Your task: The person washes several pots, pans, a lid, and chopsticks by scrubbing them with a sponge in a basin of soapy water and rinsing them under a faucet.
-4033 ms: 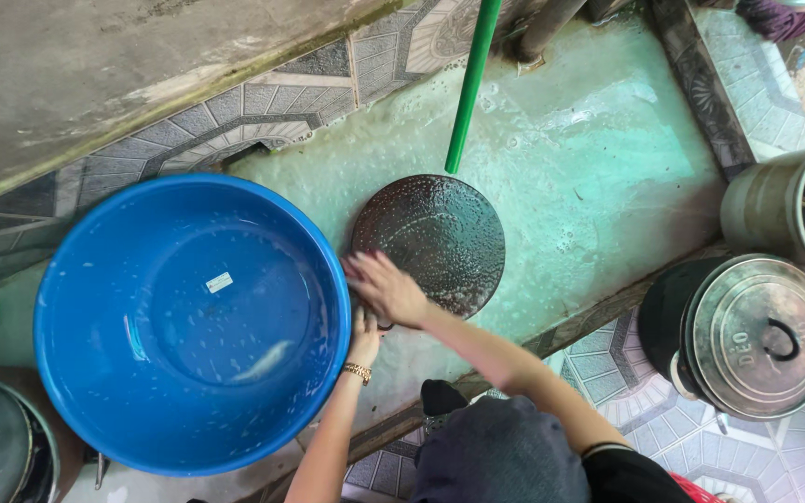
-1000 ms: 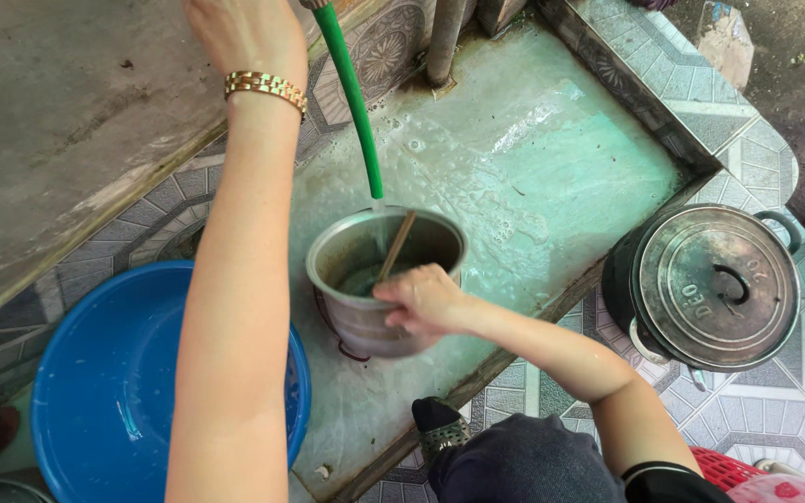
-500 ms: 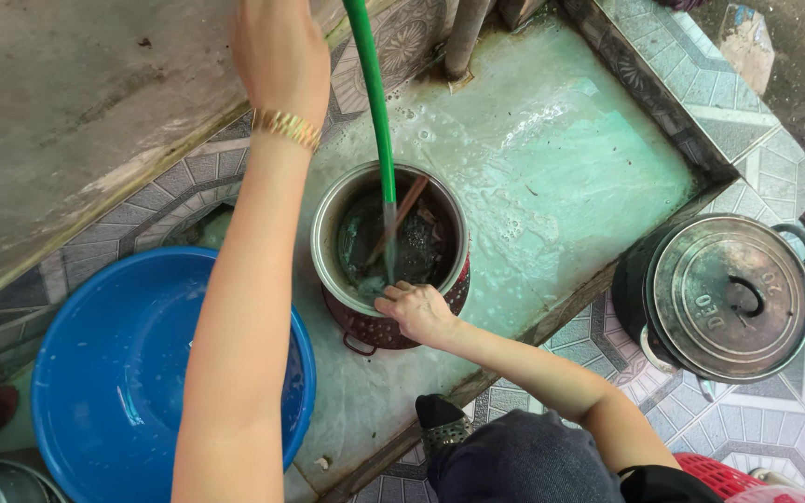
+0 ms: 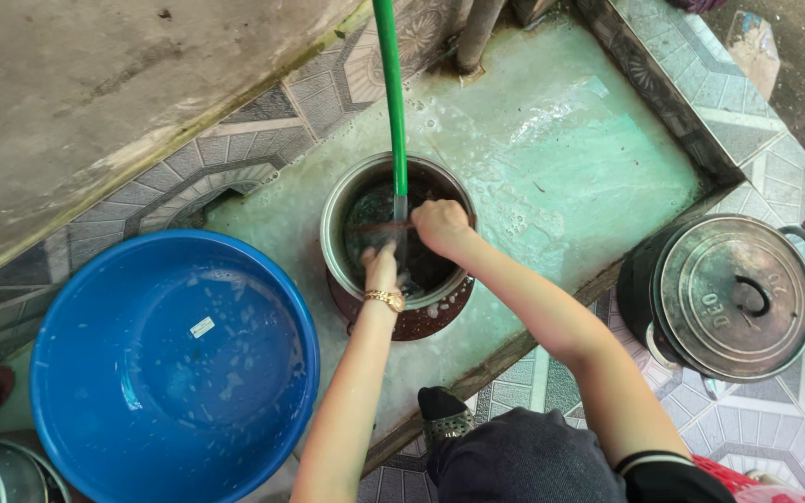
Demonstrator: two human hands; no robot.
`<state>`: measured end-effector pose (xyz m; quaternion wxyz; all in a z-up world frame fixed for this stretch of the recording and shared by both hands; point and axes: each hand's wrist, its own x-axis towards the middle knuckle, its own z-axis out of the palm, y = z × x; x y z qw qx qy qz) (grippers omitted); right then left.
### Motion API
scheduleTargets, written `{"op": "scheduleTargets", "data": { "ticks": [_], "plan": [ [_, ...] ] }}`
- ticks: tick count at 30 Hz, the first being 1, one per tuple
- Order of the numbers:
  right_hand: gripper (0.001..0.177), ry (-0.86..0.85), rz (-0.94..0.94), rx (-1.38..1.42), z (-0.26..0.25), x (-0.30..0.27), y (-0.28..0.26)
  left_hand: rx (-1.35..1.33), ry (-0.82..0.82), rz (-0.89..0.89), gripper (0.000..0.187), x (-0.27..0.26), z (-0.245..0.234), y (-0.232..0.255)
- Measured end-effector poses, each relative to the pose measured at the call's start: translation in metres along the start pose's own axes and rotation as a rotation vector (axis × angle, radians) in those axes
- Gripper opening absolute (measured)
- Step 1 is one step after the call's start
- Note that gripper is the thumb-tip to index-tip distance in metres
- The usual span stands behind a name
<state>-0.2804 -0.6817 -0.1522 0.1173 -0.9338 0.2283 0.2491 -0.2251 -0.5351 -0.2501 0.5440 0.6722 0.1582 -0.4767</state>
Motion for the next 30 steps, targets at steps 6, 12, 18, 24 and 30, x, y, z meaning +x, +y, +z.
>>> {"op": "scheduleTargets", "data": {
  "ticks": [6, 12, 18, 24, 30],
  "plan": [
    [0.047, 0.418, -0.459, 0.475, -0.011, -0.061, -0.01, -0.411, -0.416, 0.048, 0.042, -0.022, 0.027, 0.027],
    [0.038, 0.68, 0.164, 0.906, 0.04, -0.078, 0.086, -0.252, -0.309, -0.036, 0.025, 0.007, -0.007, 0.01],
    [0.095, 0.497, -0.068, 0.515, 0.131, -0.047, 0.075, -0.236, -0.408, -0.05, 0.018, -0.074, -0.02, 0.006],
    [0.045, 0.662, 0.105, 0.744, 0.162, -0.054, 0.071, -0.051, -0.534, 0.154, 0.028, -0.158, -0.019, 0.037],
    [0.018, 0.898, 0.24, 2.144, 0.088, -0.113, 0.075, 0.166, -0.448, 0.352, 0.029, -0.135, -0.005, 0.027]
  ]
}}
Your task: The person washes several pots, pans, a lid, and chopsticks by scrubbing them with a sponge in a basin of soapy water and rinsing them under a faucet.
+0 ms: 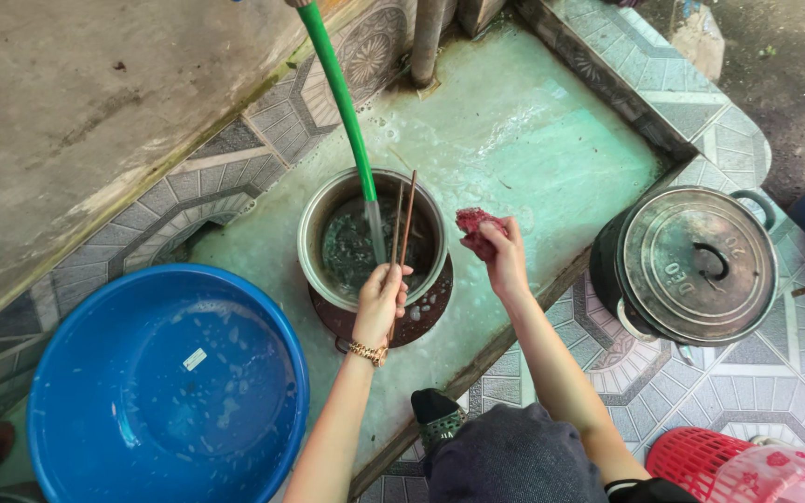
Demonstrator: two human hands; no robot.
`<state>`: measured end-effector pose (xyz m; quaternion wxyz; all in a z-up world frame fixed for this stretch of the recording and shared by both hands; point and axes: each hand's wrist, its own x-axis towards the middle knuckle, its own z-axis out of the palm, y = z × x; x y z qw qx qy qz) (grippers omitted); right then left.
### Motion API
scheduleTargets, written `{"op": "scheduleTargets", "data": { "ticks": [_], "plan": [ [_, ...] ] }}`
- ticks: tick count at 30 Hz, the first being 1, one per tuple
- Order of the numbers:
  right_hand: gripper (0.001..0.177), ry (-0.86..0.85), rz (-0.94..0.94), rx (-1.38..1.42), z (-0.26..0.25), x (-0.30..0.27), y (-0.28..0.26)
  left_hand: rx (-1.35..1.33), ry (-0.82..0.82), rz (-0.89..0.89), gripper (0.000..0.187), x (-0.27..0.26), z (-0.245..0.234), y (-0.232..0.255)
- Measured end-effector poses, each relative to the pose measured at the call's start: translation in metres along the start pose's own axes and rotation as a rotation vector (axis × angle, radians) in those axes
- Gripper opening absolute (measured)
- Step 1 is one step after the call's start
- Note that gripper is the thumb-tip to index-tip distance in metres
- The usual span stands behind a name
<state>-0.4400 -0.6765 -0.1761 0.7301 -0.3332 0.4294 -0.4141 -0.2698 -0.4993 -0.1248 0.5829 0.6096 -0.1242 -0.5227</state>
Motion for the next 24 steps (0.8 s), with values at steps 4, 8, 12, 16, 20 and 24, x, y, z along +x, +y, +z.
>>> {"op": "scheduleTargets", "data": {
  "ticks": [4, 8, 12, 16, 20, 24],
  "plan": [
    [0.03, -0.277, 0.066, -0.04, 0.046, -0.048, -0.048, 0.312, 0.154, -0.029, 0.041, 0.035, 0.023, -0.016],
    [0.05, -0.337, 0.109, 0.032, 0.11, -0.023, -0.026, 0.733, 0.145, 0.554, 0.035, 0.049, 0.059, -0.022],
    [0.029, -0.047, -0.119, -0.23, 0.095, 0.087, -0.048, 0.758, 0.027, 0.415, 0.041, -0.005, 0.055, -0.007],
    [0.027, -0.114, 0.071, 0.375, 0.094, 0.078, -0.078, 0.084, -0.037, 0.019, 0.018, -0.01, 0.026, 0.032],
    [0.033, -0.589, 0.066, 0.101, 0.147, -0.038, -0.023, -0.087, -0.018, 0.075, 0.02, 0.027, -0.006, 0.037],
    [0.027, -0.5, 0.075, -0.003, 0.21, -0.028, 0.006, -0.012, 0.155, 0.176, 0.015, -0.012, -0.027, 0.033]
  ]
}}
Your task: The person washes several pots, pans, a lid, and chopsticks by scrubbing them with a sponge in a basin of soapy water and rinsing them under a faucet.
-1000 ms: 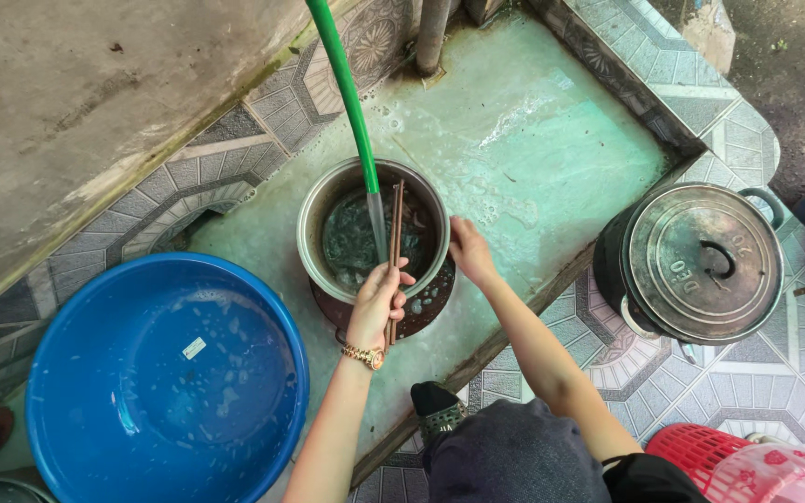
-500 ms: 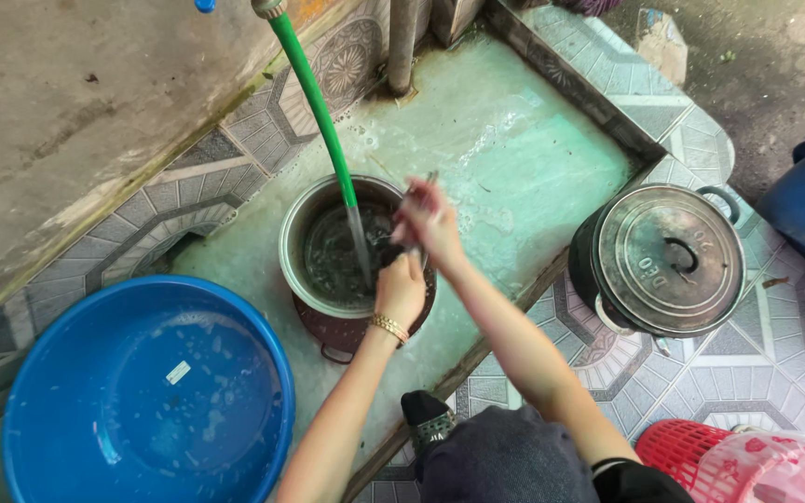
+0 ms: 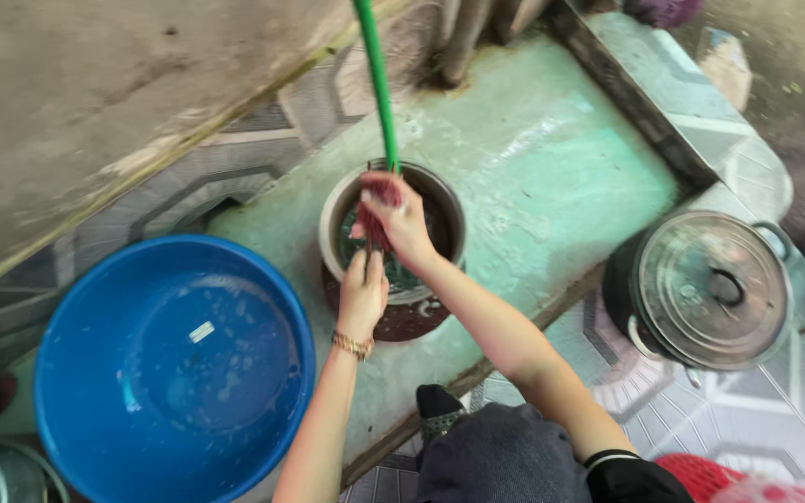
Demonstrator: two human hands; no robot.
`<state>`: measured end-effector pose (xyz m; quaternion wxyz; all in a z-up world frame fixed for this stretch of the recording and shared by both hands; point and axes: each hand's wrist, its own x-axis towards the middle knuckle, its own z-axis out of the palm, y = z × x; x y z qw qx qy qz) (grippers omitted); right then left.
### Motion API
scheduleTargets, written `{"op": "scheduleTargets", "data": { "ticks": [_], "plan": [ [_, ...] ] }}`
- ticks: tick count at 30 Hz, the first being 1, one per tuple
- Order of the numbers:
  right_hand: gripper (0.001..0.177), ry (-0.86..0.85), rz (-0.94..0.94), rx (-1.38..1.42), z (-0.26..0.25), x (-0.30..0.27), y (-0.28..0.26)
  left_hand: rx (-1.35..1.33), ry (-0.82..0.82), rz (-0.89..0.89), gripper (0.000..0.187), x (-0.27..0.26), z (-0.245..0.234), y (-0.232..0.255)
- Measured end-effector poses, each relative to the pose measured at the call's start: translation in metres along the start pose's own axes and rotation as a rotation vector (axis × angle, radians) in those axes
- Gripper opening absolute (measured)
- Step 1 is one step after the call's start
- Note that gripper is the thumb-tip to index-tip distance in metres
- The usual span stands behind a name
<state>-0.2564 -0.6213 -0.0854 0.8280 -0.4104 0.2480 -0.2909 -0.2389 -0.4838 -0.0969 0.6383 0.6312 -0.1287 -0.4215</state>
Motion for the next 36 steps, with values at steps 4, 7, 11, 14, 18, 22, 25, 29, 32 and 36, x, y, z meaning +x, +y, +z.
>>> {"op": "scheduleTargets", "data": {
  "ticks": [4, 7, 11, 14, 18, 22, 25, 29, 32, 36],
  "plan": [
    [0.029, -0.004, 0.031, 0.125, 0.047, 0.048, 0.009, 0.078, 0.077, -0.133, 0.037, -0.045, -0.043, 0.027],
    [0.025, 0.009, 0.084, 0.412, 0.075, 0.043, 0.016, 0.007, 0.223, -0.158, 0.048, -0.071, -0.088, 0.023],
    [0.036, -0.521, 0.265, -0.061, 0.106, -0.056, 0.08, -0.166, 0.418, -0.171, 0.056, -0.054, -0.143, -0.012],
    [0.032, -0.608, -0.03, -0.097, 0.129, -0.048, 0.143, 0.586, 0.514, 0.867, 0.059, -0.052, -0.15, -0.051],
    [0.037, -0.233, 0.238, 0.022, 0.148, 0.054, 0.167, 0.095, 0.496, -0.151, 0.064, -0.123, -0.145, -0.076],
    [0.035, -0.27, 0.561, 0.378, 0.146, 0.007, 0.152, -0.206, 0.65, -0.086, 0.023, -0.123, -0.183, -0.049],
    [0.038, -0.743, 0.181, -0.241, 0.152, -0.091, 0.173, -0.34, 0.687, -0.228, 0.017, -0.104, -0.196, -0.051],
    [0.028, -0.49, 0.253, -0.084, 0.168, -0.042, 0.212, -0.257, 0.618, -0.024, 0.039, -0.108, -0.169, -0.074],
    [0.021, -0.248, 0.2, -0.045, 0.178, 0.019, 0.201, -0.162, 0.619, -0.163, 0.044, -0.135, -0.153, -0.054],
    [0.017, -0.38, 0.334, 0.085, 0.141, -0.013, 0.163, -0.149, 0.634, -0.1, 0.031, -0.135, -0.182, -0.03]
  ]
}}
